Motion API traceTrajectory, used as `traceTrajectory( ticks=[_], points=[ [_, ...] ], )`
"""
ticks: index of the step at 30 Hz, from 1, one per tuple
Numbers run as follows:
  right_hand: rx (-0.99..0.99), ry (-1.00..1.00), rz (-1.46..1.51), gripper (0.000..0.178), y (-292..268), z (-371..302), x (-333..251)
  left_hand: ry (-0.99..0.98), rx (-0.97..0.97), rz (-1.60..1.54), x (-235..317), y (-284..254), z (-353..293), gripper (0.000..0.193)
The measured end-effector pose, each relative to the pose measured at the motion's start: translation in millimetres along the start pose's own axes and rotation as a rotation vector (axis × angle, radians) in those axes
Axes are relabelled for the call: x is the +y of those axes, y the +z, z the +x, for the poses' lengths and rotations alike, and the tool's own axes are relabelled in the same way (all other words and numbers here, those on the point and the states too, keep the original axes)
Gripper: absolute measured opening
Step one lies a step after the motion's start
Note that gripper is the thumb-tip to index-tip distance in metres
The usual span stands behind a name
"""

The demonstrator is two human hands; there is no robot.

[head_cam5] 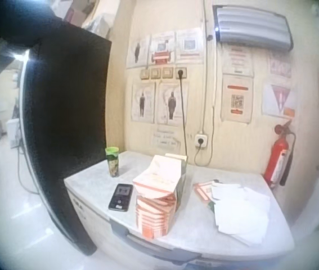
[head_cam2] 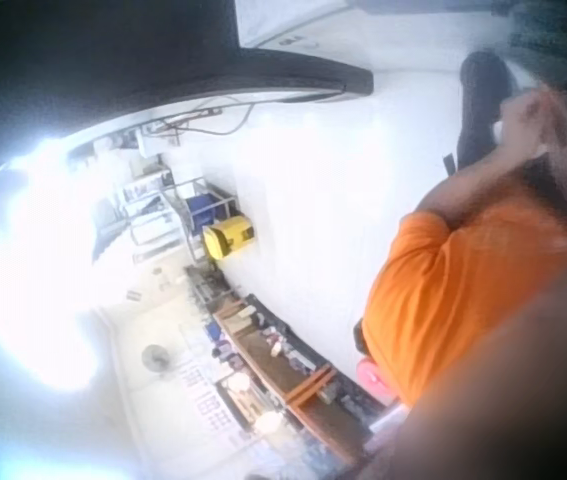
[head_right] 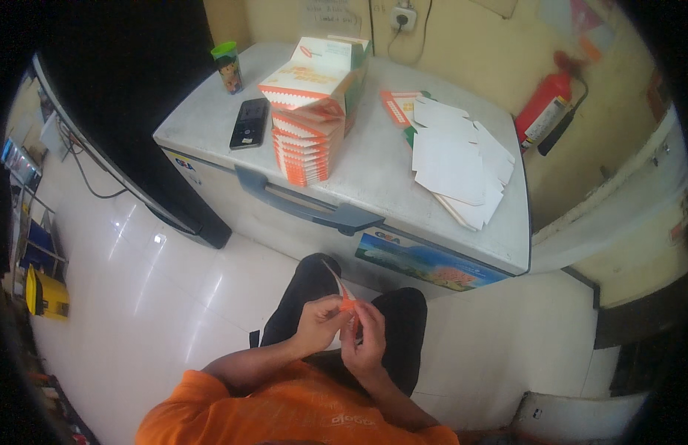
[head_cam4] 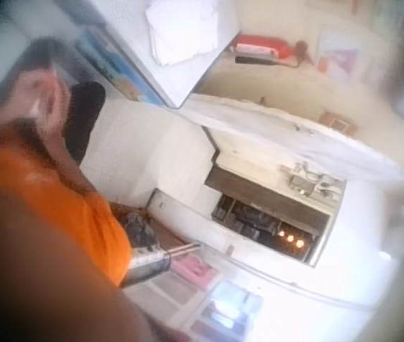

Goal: The person sits on the floor and folds flat cardboard pieces into small rectangular boxes by hand. They repeatedly pick up a flat piece, fold the sides, and place the finished box on a growing stack on a chest freezer.

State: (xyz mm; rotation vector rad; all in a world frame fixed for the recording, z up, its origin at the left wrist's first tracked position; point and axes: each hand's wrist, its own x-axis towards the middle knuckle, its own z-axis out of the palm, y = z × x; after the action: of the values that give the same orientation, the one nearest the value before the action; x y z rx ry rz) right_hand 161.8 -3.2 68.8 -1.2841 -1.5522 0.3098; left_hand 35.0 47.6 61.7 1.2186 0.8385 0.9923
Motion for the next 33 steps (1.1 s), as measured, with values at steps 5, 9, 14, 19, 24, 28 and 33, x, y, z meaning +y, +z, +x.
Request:
traceTrajectory(
  ticks=[5, 9, 14, 19, 24, 28, 33],
  points=[
    [0.003, 0.028, 0.003, 0.044, 24, -3, 16, 0.136, 0.109, 0.306, 6, -3, 3, 0.018],
    [-0.047, -0.037, 0.029, 0.038, 21, 9, 15, 0.172, 0.095, 0.274, 7, -25, 2, 0.020],
    [-0.041, 0.168, 0.315, 0.028, 19, 5, 8, 0.267, 0.067, 0.275, 16, -34, 8, 0.009],
    [0.032, 0.295, 0.718, 0.016, 19, 7, 9, 0.208, 0.100, 0.255, 10, -30, 0, 0.013],
    [-0.026, 0.227, 0.663, 0.013, -1, 18, 11, 0.246, 0.102, 0.356, 3, -26, -3, 0.013],
    [-0.115, 0.141, 0.626, 0.009, -14, 22, 19, 0.371, 0.076, 0.393, 7, -22, 3, 0.011],
    [0.077, 0.192, 0.611, 0.013, -4, 9, 16, 0.260, 0.132, 0.277, -6, -10, -4, 0.013]
  ],
)
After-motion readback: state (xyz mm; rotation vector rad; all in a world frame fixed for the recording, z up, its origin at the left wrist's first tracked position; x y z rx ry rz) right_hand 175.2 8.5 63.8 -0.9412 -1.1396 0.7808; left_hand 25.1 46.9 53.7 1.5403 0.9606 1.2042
